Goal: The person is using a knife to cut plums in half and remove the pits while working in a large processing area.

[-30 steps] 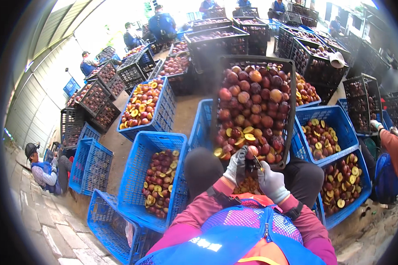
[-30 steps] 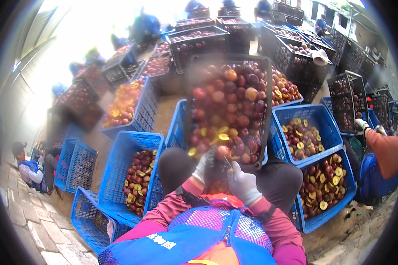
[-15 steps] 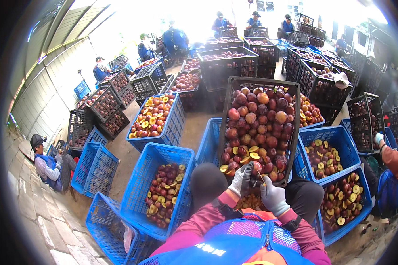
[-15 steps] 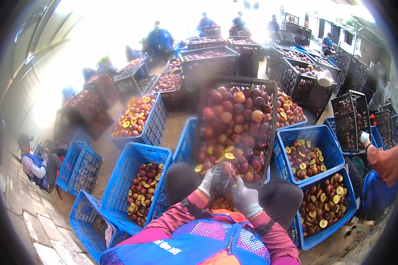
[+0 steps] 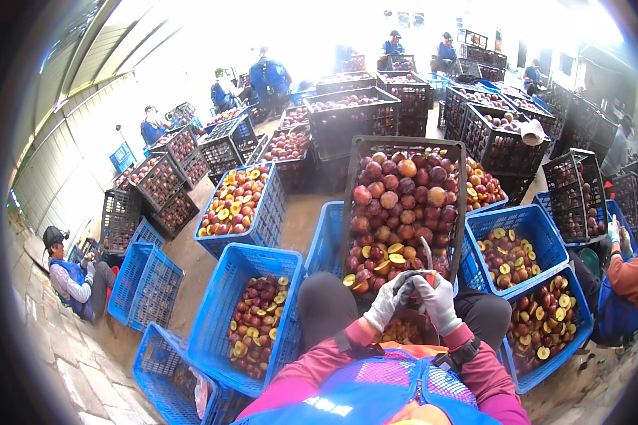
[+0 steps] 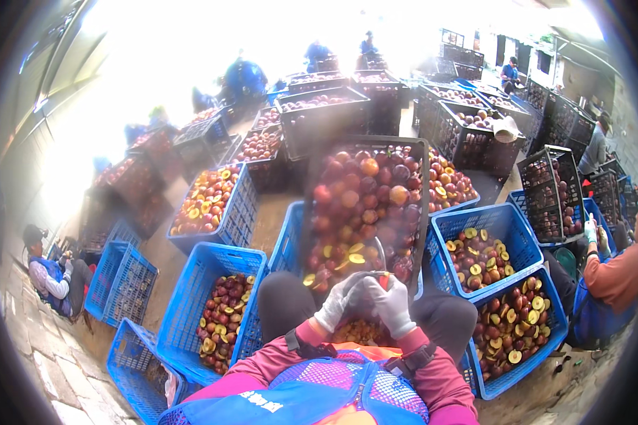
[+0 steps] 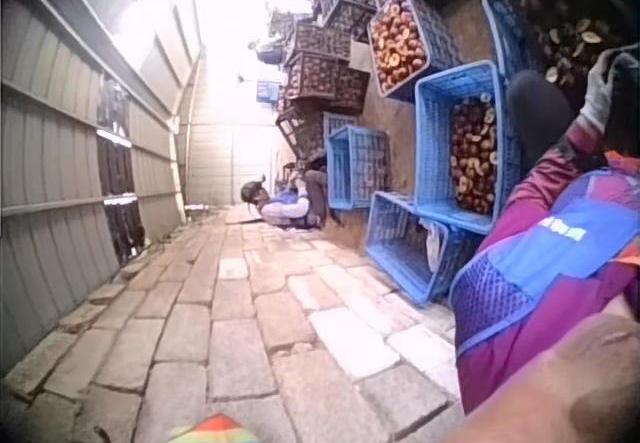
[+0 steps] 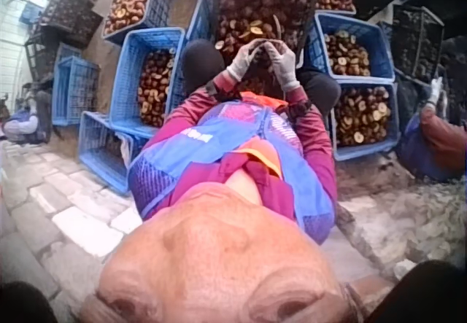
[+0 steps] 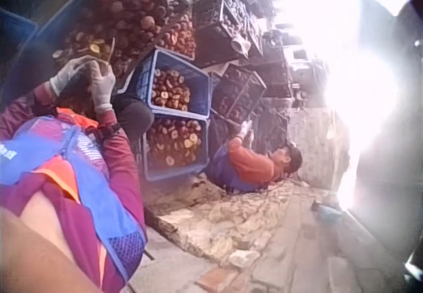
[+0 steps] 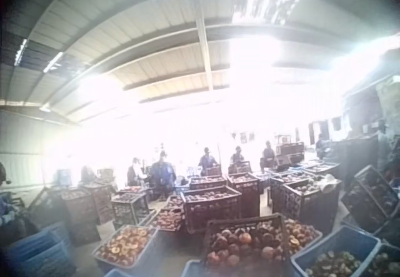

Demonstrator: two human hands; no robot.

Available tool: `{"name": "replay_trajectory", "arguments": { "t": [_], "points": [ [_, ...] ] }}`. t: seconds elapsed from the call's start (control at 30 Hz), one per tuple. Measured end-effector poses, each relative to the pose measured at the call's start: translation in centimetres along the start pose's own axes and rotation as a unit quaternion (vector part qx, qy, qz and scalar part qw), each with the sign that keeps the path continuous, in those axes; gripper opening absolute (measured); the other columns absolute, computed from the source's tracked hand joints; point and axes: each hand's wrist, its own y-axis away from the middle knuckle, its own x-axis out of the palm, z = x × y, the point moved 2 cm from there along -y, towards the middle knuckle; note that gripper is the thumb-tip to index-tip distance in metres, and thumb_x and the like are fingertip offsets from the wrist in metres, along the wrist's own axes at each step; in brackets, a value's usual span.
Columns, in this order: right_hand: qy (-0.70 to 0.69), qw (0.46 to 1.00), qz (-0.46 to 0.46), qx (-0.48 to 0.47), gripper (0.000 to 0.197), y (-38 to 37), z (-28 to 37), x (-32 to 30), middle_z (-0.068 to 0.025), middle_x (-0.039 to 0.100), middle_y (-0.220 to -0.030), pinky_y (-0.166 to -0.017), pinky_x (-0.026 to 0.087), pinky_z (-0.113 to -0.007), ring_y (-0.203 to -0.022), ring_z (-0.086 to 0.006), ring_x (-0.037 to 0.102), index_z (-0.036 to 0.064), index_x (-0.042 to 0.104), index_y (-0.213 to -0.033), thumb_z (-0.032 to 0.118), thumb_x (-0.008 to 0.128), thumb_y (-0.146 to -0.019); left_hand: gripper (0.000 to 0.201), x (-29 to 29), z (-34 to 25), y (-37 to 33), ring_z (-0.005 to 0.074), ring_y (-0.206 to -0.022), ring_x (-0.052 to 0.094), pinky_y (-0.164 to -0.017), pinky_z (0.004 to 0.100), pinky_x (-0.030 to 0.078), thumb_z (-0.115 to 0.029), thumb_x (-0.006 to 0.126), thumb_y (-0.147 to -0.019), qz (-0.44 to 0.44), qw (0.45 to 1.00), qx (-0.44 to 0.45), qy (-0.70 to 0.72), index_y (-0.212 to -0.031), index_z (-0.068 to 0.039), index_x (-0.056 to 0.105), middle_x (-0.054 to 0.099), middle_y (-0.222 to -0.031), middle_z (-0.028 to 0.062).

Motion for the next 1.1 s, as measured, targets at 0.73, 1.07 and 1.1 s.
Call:
{"name": "replay_trajectory", "arguments": {
  "t": [0.73, 1.07, 1.1],
  "points": [
    [0.420, 0.819, 0.007, -0.390, 0.036, 3.5, 1.5, -1.3, -0.0133, 0.073, -0.075, -0.059, 0.059, -0.045, -0.064, -0.0342, 0.073, 0.0079, 0.075, -0.091, 0.041, 0.088, -0.085, 0.048, 0.6, 1.3, 2.3, 0.0178, -0.112, 0.067, -0.097, 0.0350, 0.056, -0.006, 0.073, -0.091, 0.294, 0.928, 0.044, -0.223, -0.136, -0.012, 0.062, 0.068, -0.121, 0.0042],
    [0.487, 0.727, 0.105, -0.472, 0.029, 3.2, 2.8, -0.9, -0.0065, 0.065, -0.074, -0.055, 0.054, -0.044, -0.060, -0.0289, 0.068, 0.0145, 0.066, -0.089, 0.038, 0.083, -0.085, 0.047, -2.0, 5.0, 1.6, 0.0188, -0.127, 0.063, -0.121, 0.0418, 0.045, -0.033, 0.083, -0.097, 0.285, 0.866, 0.163, -0.376, -0.136, -0.014, 0.063, 0.072, -0.124, 0.0006],
    [0.485, 0.717, 0.140, -0.481, 0.027, 3.2, 2.9, -0.4, -0.0059, 0.065, -0.075, -0.054, 0.054, -0.043, -0.060, -0.0284, 0.068, 0.0150, 0.066, -0.089, 0.037, 0.082, -0.084, 0.050, -2.9, 6.4, 2.5, 0.0185, -0.129, 0.062, -0.125, 0.0428, 0.041, -0.031, 0.084, -0.095, 0.248, 0.941, 0.088, -0.212, -0.137, -0.013, 0.062, 0.072, -0.125, 0.0005]
  ]
}}
